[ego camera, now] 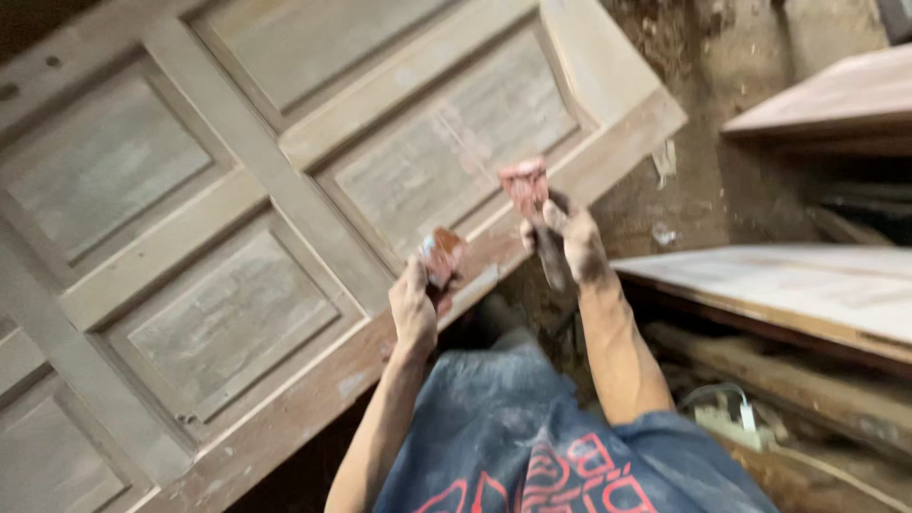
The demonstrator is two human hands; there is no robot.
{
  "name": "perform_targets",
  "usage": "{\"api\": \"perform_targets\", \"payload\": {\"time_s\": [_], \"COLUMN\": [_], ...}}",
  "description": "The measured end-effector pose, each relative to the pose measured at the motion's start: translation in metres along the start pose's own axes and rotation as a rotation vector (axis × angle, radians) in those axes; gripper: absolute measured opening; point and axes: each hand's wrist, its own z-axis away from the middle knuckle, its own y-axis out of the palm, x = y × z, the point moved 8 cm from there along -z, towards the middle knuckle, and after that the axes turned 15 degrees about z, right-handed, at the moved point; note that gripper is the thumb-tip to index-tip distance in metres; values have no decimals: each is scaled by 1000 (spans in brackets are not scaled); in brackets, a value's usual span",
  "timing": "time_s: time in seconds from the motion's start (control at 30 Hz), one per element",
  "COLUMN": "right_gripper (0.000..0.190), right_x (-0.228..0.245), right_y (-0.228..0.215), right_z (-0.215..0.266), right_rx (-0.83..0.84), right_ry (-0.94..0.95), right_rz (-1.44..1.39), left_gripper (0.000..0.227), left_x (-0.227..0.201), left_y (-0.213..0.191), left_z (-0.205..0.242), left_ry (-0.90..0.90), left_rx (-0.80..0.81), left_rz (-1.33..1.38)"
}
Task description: The person applies a reddish-brown filler to a wooden door using a putty knife. They repeatedly scoop filler from a bucket and spread it into the door's recessed panels and grooves.
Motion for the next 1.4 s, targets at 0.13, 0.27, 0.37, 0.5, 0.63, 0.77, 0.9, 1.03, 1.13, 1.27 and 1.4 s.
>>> {"api": "perform_targets", "payload": {"time_s": [0.13,0.27,0.37,0.5,0.63,0.77,0.9,1.03,1.13,1.27,1.4], "right_gripper": [31,31,31,33,36,38,35,32,34,31,29], "right_x": [-1,2,-2,12,52,91,100,77,63,55,57], "right_y": [-7,-35,-72,-132,-177,-199,-167,-133,-117,-111,-116], "right_z": [-13,-53,-104,-214,-337,-466,-577,-673,-705,-725,-721], "right_rx": [-9,-2,-2,56,115,179,334,470,482,489,543], "right_ry": [-29,-27,22,64,31,-97,-533,-731,-910,-968,-840], "right_rz": [-197,-168,-137,150,479,1128,1314,1454,1550,1692,1814], "left_gripper": [52,54,55,54,55,51,48,44,43,44,44], "left_x": [-4,-10,-5,-9,-17,-28,-31,-22,-23,-32,-34], "left_y": [12,38,62,109,144,177,196,194,199,206,207], "left_z": [-14,-58,-112,-225,-329,-387,-399,-400,-401,-401,-398], "left_ry": [7,61,104,320,549,777,922,917,934,945,918], "left_rx": [60,17,-51,-153,-417,-544,-698,-750,-777,-766,-743], "left_rz": [92,62,41,-120,-335,-414,-820,-900,-973,-985,-966]}}
